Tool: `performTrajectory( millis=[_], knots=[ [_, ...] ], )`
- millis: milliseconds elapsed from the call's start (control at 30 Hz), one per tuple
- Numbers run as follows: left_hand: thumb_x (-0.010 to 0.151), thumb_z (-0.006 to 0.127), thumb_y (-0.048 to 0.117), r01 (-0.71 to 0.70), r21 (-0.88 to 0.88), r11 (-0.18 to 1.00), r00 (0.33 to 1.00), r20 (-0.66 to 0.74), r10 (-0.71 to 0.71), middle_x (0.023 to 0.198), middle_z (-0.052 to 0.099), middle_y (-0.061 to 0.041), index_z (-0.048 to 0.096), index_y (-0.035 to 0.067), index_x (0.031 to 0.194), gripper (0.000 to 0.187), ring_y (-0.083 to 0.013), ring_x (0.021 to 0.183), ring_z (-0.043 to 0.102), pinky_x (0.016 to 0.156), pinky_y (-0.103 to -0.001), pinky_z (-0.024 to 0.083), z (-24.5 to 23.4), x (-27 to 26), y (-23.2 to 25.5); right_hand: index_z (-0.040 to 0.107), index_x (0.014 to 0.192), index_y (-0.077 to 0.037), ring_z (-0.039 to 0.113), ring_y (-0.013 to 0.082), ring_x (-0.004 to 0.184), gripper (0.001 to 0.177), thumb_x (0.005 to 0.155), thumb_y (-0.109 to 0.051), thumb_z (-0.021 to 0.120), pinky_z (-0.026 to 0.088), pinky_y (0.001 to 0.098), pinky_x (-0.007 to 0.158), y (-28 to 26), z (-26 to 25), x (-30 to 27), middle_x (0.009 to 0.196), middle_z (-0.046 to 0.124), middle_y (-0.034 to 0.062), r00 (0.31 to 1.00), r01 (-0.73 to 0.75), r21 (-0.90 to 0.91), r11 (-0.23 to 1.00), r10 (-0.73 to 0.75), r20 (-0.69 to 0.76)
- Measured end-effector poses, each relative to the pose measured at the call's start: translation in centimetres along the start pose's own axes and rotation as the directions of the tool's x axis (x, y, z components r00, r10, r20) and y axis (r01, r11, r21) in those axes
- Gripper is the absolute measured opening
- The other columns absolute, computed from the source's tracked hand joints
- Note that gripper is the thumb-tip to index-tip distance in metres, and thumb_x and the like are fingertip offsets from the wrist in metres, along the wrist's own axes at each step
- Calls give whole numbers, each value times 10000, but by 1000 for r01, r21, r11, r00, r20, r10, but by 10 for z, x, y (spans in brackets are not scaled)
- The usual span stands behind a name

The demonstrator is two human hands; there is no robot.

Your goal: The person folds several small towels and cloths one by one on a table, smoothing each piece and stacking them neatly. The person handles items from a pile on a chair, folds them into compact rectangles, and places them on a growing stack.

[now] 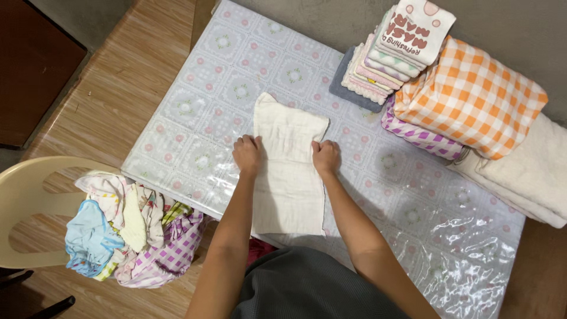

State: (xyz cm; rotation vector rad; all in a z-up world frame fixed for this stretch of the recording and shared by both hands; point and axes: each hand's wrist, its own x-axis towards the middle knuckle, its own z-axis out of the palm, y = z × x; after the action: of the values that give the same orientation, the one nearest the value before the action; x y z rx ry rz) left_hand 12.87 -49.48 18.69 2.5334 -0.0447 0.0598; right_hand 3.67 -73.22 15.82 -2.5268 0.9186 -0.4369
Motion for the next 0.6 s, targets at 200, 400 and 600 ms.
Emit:
performTrajectory(
  millis=[200,400,600],
  knots=[
    [968,654,270,-8,-65,998,1000,-5,8,967,717,-146,665,45,944,226,-369,937,668,816,-516,517,12,7,-6,630,950,-44,667,422,866,351,990,-388,690,526,540,805,4,25,3,879,698,210,987,-161,33,986,161,11],
    [927,652,93,-39,-442,896,995,68,77,1025,699,-211,635,12,1118,209,-385,912,693,821,-454,551,3,15,3,592,749,-122,673,369,879,303,871,-328,779,531,499,774,0,37,5,822,707,117,992,53,14,998,-51,-118],
    [917,606,-39,-101,-470,877,992,18,124,1027,734,-169,771,41,1067,237,-300,855,729,824,-362,596,4,14,-6,534,989,-105,697,377,843,196,927,-194,697,536,489,747,-4,6,-1,878,696,141,991,11,369,929,40,-128]
  ],
)
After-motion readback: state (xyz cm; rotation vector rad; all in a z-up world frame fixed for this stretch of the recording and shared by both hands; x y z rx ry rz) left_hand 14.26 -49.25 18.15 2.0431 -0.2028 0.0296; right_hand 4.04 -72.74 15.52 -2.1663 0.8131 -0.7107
